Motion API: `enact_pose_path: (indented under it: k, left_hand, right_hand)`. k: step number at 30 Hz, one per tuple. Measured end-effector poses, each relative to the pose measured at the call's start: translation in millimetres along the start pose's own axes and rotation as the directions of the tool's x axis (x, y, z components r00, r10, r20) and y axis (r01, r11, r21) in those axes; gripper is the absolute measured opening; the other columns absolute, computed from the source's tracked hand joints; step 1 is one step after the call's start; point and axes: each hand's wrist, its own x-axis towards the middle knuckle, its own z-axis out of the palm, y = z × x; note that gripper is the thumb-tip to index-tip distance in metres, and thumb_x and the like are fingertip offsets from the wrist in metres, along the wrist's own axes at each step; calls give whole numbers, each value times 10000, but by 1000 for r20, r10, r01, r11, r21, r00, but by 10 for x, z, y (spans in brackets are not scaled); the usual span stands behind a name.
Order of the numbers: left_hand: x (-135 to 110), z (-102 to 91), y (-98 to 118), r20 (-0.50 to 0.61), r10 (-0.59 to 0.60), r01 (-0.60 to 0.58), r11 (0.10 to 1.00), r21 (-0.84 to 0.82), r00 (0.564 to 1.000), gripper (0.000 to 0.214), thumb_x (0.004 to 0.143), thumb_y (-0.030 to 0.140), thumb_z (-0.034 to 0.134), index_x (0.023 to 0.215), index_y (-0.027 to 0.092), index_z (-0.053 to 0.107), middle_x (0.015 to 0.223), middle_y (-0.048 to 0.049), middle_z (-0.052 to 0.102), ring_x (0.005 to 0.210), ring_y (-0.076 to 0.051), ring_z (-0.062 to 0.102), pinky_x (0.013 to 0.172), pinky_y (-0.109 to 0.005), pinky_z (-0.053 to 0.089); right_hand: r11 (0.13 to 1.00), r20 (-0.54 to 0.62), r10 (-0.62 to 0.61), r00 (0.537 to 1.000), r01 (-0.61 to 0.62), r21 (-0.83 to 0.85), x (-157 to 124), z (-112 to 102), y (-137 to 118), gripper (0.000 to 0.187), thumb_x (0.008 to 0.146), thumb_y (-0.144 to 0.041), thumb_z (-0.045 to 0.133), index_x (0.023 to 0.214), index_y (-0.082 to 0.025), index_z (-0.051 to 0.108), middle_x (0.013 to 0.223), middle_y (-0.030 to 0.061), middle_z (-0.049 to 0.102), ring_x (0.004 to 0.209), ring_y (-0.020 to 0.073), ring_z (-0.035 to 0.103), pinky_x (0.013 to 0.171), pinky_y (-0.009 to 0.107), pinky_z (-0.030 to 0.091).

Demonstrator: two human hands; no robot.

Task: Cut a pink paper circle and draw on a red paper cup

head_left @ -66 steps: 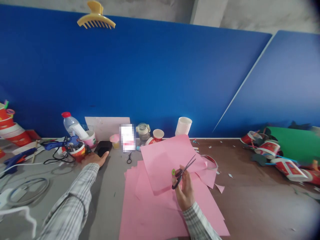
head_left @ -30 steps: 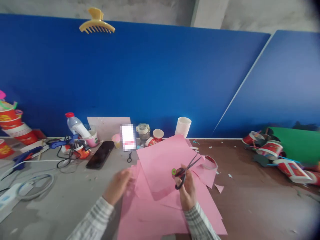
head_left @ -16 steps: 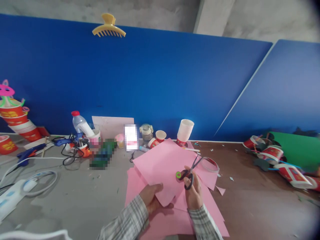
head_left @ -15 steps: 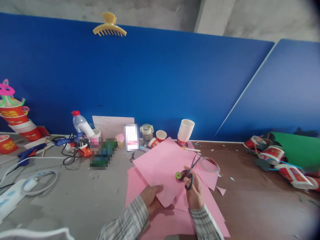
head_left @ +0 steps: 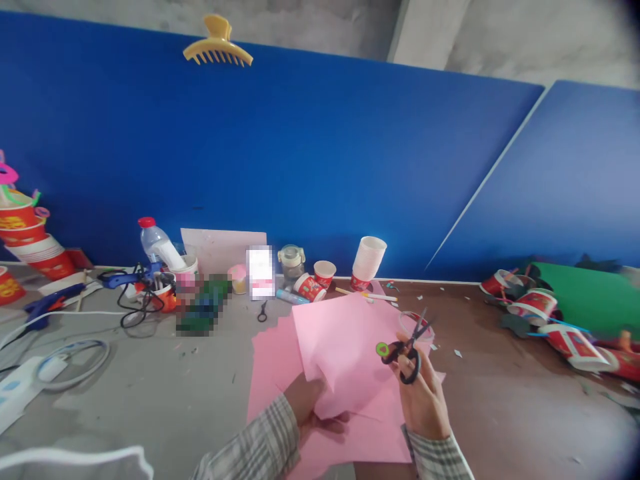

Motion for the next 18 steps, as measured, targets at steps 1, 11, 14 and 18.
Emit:
enact_pose_path:
  k: [1, 11, 14, 18]
  left_hand:
    - [-9, -1, 5, -7, 13, -13, 1000, 25, 1000, 512, 422, 446, 747, 788, 170, 520, 515, -48, 636, 471, -213, 602, 406, -325, 503]
    - [16, -134, 94, -19, 312, -299, 925, 234, 950, 718, 337, 698, 657, 813, 189, 486, 410, 46, 565, 264, -194, 511, 284, -340, 445]
    - [124, -157, 104, -132, 403, -363, 898, 250, 906, 749, 294, 766, 600, 781, 211, 472, 439, 84, 542, 215, -122, 433, 235, -281, 378]
    - [214, -236, 65, -230, 477, -402, 863, 307, 848, 683, 357, 803, 529, 721, 227, 477, 344, 140, 396, 181, -67, 316, 215, -224, 242]
  right_hand:
    - [1000, 16, 0, 1000, 0, 2, -44, -19, 0, 468, 569, -399, 677, 1016, -276, 619, 799, 30, 627, 750, 291, 595, 724, 475, 439]
    - [973, 110, -131, 985, 106, 203, -262, -63, -240, 485, 609, -338, 685, 1074, -246, 585, 893, 69, 647, 866, 309, 587, 810, 500, 431]
    - [970, 139, -176, 975, 148, 191, -178, -20, -227, 486, 617, -320, 671, 1088, -251, 571, 887, 50, 638, 850, 286, 581, 816, 469, 421]
    - [991, 257, -103, 961, 77, 111, -26, 135, -24, 465, 607, -360, 692, 1043, -231, 593, 822, 37, 634, 795, 271, 582, 741, 410, 433]
